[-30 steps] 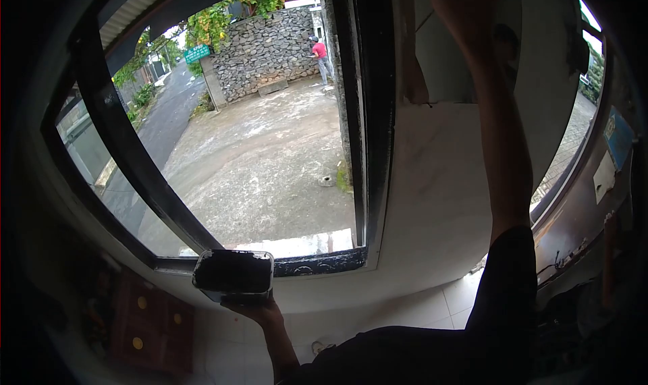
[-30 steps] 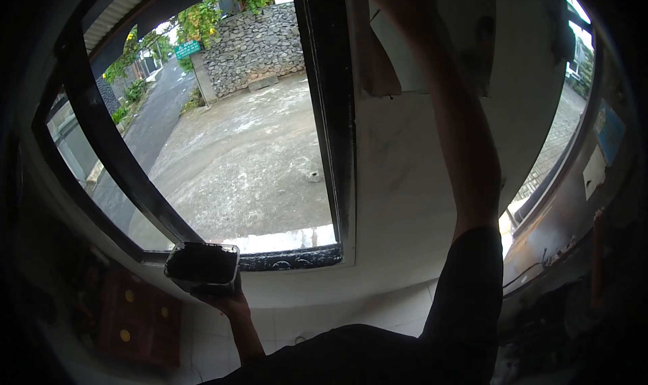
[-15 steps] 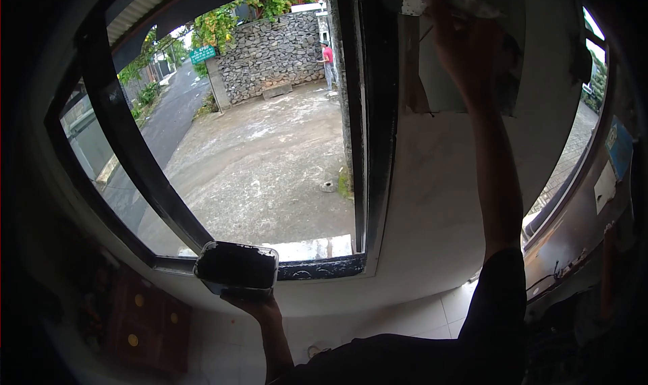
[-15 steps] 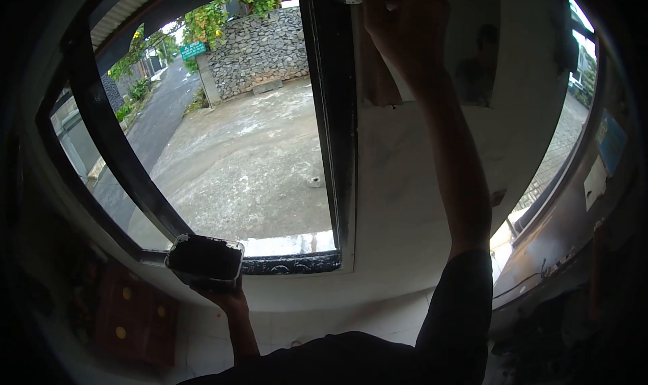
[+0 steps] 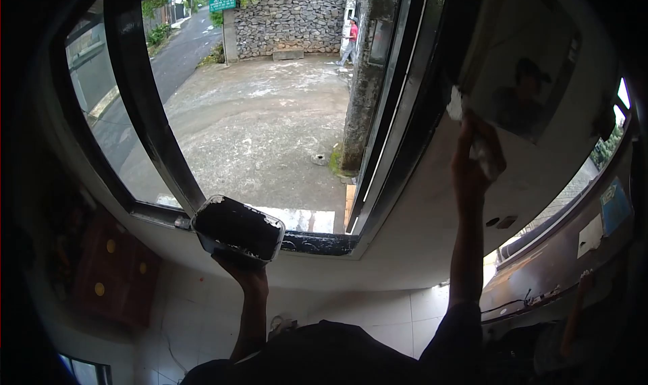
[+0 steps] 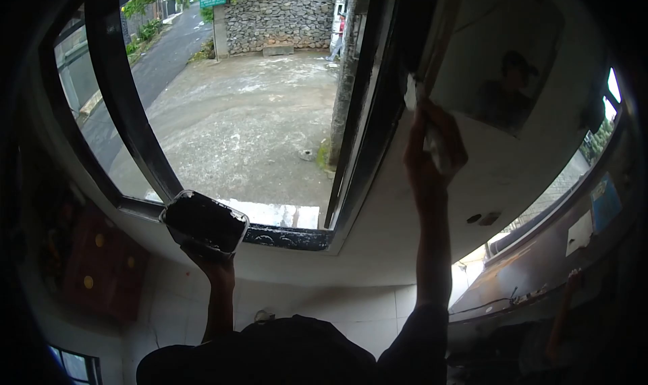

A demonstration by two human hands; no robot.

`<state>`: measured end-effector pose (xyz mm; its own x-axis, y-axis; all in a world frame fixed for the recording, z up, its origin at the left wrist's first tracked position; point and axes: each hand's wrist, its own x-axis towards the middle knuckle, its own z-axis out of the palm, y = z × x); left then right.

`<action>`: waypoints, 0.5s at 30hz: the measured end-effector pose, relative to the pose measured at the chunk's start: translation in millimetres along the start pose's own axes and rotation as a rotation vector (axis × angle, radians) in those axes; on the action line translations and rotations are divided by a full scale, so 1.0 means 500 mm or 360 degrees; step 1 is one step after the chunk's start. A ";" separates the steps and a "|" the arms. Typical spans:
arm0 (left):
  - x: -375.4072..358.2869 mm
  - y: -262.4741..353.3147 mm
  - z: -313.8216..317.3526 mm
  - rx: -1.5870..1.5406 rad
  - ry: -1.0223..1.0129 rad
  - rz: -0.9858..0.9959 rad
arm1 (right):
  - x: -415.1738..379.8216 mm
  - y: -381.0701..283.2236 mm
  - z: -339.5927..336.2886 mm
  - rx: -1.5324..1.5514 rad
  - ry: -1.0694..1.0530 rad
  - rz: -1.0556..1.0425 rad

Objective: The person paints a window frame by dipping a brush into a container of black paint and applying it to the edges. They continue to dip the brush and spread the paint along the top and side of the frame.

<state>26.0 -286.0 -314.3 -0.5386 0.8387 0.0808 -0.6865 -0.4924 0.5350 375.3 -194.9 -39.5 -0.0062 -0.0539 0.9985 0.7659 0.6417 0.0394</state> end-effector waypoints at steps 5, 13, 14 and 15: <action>0.047 0.049 0.038 0.0164 -0.0129 -0.0170 | -0.172 -0.075 -0.010 -0.0119 -0.0109 0.0421; 0.208 0.028 -0.064 0.0057 -0.0492 -0.0206 | -0.415 -0.176 -0.029 -0.0229 -0.0306 0.0899; 0.223 0.024 -0.073 0.0104 -0.0516 -0.0210 | -0.439 -0.188 -0.030 -0.0196 -0.0421 0.1095; 0.216 0.028 -0.049 0.0110 -0.0540 -0.0244 | -0.456 -0.194 -0.030 -0.0232 -0.0406 0.1112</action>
<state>-53.6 -208.3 -318.8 -0.2321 0.9364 0.2632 -0.7058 -0.3483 0.6169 311.9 -256.1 -271.7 0.3770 0.5182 0.7677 0.7235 0.3527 -0.5934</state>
